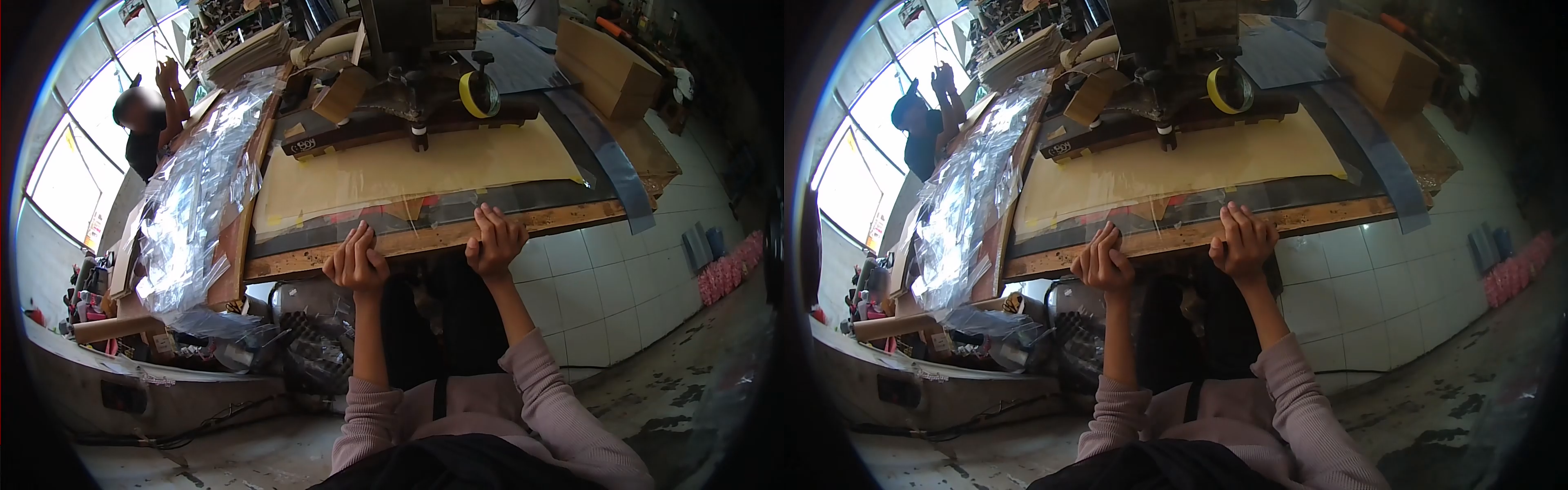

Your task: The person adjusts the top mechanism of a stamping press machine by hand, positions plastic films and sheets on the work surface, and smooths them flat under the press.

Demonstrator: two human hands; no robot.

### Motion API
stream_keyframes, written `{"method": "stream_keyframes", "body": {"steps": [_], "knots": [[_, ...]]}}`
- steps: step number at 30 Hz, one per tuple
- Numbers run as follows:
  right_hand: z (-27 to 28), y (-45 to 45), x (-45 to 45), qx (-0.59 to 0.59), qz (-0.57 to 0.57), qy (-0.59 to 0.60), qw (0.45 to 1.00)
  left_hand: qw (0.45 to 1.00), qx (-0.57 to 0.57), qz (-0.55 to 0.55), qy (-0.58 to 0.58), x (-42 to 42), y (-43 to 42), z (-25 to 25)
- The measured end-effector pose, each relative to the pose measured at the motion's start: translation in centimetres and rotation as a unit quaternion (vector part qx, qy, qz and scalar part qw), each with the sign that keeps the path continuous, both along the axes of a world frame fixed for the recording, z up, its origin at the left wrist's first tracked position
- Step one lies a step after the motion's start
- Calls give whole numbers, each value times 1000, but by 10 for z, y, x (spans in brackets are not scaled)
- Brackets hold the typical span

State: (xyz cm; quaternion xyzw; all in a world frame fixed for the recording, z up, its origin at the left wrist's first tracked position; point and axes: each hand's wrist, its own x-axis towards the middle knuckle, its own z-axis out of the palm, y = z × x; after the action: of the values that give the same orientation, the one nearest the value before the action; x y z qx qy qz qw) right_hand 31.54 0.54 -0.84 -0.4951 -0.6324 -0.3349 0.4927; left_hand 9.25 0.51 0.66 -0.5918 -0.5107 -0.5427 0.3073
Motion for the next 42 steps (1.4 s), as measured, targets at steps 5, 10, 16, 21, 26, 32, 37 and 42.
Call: {"method": "stream_keyframes", "body": {"steps": [5,10,16,21,26,32,37,42], "knots": [[0,1,0,2,-1,0,1000,1000,1,-4,-3,0,0,1],[1,0,0,-7,4,1,1000,999,-32,-12,-5,0,-6,4],[9,-10,2,-58,15,-3,998,994,-104,-40,-13,1,-18,16],[20,-22,3,-121,38,-7,992,983,-166,-73,-13,-6,-30,33],[33,-32,5,-175,45,-23,983,953,-247,-169,-40,-27,-32,49],[51,-50,10,-255,57,-95,961,965,-233,-121,3,-56,-9,69],[58,-58,10,-324,68,-134,934,954,-268,-92,-94,-52,-3,69],[61,-54,5,-311,48,-175,933,957,-269,-62,-92,-51,-1,70]]}}
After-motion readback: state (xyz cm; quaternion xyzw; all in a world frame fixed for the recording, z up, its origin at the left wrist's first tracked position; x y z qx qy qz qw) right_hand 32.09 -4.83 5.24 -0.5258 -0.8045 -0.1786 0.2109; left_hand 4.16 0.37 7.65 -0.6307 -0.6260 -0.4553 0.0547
